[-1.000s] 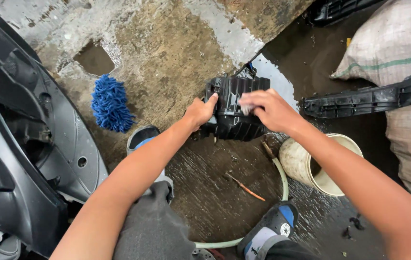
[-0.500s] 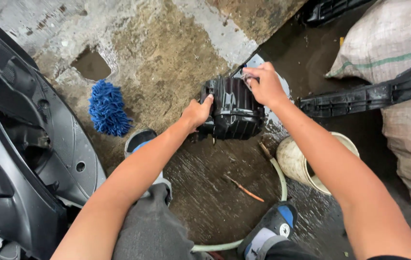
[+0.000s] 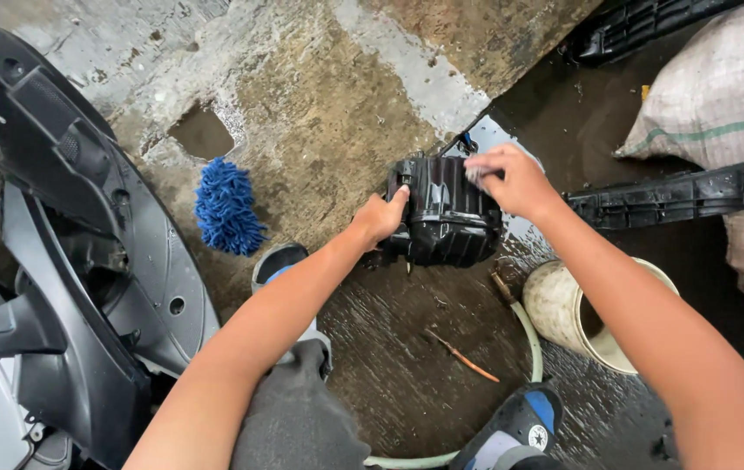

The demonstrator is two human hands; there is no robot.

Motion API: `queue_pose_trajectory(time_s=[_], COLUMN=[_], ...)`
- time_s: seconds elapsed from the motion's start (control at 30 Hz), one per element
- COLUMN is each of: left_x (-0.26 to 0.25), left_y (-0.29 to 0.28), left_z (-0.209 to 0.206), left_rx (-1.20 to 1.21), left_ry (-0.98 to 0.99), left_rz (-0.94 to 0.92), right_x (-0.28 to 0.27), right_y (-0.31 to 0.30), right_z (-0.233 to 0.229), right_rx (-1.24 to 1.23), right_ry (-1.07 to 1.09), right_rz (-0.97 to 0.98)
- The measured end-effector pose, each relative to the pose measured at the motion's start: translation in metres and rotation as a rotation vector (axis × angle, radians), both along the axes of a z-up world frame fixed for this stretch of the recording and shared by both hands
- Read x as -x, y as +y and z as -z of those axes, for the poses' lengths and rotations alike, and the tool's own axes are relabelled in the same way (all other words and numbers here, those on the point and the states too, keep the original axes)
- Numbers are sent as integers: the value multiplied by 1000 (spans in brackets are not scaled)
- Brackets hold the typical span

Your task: Cleaning a black plastic automotive part using a rag and a bucket of water

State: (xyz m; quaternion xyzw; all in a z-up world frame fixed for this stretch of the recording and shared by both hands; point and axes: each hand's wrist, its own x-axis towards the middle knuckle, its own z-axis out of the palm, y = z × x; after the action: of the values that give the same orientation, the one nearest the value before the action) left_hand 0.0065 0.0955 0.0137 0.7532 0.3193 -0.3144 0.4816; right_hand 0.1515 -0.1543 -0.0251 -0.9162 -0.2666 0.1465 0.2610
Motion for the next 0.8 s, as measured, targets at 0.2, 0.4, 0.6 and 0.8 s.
queue_pose_trajectory(time_s=[0.2, 0.4, 0.6, 0.8], left_x=[-3, -5, -2, -1], left_y=[-1, 9, 0, 1], left_z=[3, 40, -21, -23], left_rx=[18, 11, 20, 11], left_ry=[6, -5, 16, 11], left_rz=[9, 28, 1, 0], right_x=[3, 51, 2, 11], right_y=[5, -15, -3, 1], right_z=[-8, -65, -17, -22], right_rx=[19, -59, -54, -12], right_ry=[-43, 166, 51, 18], right_rz=[-35, -205, -3, 54])
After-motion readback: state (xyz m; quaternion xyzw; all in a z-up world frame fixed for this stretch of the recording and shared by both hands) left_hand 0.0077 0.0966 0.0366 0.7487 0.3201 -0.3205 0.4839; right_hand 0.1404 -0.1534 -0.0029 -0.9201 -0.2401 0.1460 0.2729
